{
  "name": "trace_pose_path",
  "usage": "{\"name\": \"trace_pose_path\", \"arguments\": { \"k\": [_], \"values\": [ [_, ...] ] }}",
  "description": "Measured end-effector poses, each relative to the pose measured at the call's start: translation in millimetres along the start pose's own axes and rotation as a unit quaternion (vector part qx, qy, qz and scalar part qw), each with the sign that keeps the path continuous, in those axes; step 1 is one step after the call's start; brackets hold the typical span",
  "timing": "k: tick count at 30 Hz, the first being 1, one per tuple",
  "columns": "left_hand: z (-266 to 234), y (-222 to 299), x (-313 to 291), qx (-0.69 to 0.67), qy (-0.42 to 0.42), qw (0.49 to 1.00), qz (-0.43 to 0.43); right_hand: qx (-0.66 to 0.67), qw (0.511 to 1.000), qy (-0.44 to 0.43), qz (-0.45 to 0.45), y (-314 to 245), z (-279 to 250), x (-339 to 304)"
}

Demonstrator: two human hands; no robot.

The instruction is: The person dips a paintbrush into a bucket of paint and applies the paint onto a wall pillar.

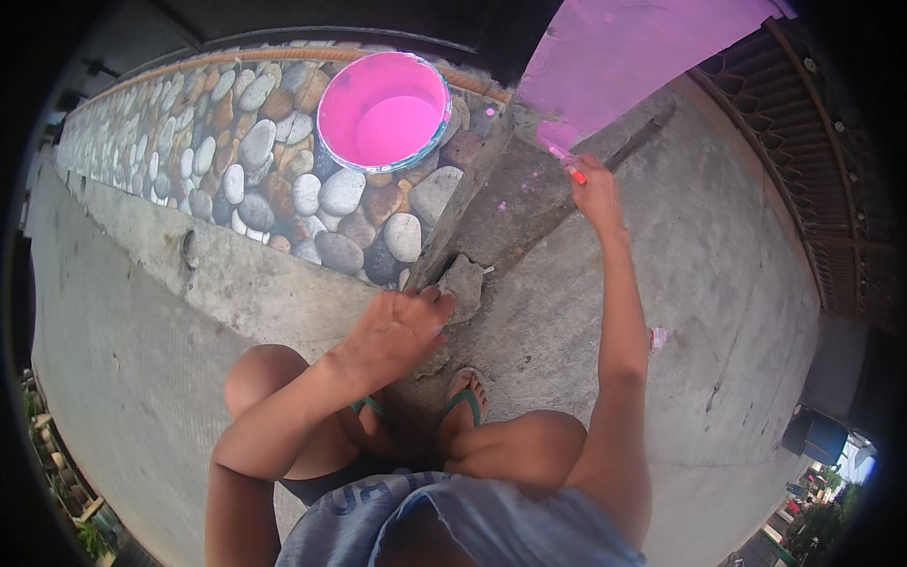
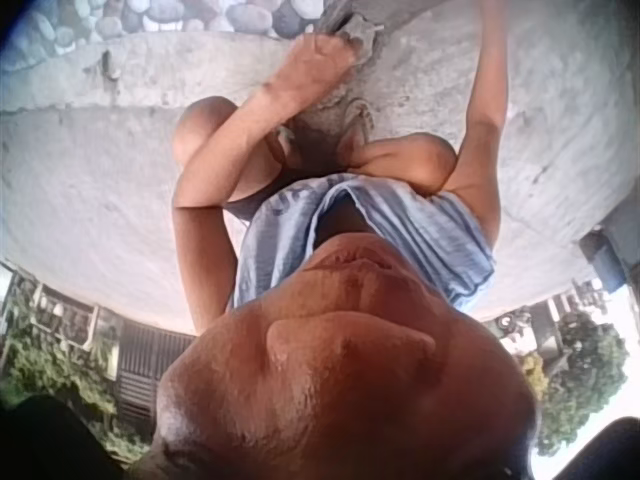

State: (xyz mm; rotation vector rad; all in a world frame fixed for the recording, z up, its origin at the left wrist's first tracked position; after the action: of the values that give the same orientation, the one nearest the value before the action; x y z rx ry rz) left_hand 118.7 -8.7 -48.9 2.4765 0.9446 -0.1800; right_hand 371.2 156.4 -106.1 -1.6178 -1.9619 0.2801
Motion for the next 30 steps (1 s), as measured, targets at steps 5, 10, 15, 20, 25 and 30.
{"name": "trace_pose_path", "arguments": {
  "k": [5,10,15,20,25,30],
  "values": [
    [-3,3,2,-0.003,0.028,1.0,0.01,-0.062,0.994,-0.077,0.036,28,35,0],
    [-2,-1,1,-0.001,0.047,0.999,0.01,-0.072,0.99,-0.109,0.056,47,53,6],
    [1,-3,4,-0.002,0.027,1.0,0.004,-0.087,0.99,-0.098,0.045,49,63,12],
    [1,-3,6,-0.005,0.025,1.0,0.005,-0.107,0.993,-0.052,0.011,45,55,3],
    [-3,-4,1,0.0,0.042,0.999,0.004,-0.028,0.993,0.112,-0.028,-15,-29,-5],
    [-6,2,2,0.014,0.025,1.0,0.001,-0.067,0.997,-0.029,0.01,6,9,-9]
  ]
}}
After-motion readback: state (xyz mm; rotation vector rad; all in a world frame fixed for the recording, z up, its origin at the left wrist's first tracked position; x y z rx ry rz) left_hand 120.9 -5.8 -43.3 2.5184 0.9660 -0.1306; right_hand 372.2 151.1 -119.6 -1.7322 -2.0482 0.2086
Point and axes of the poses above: each hand's wrist, its own x-axis towards the middle knuckle, its own z-axis out of the palm, y = z × x, the point moved 10 cm from there along x, towards the middle knuckle, and after that the axes turned 4 degrees about x, right-handed, at the moved point
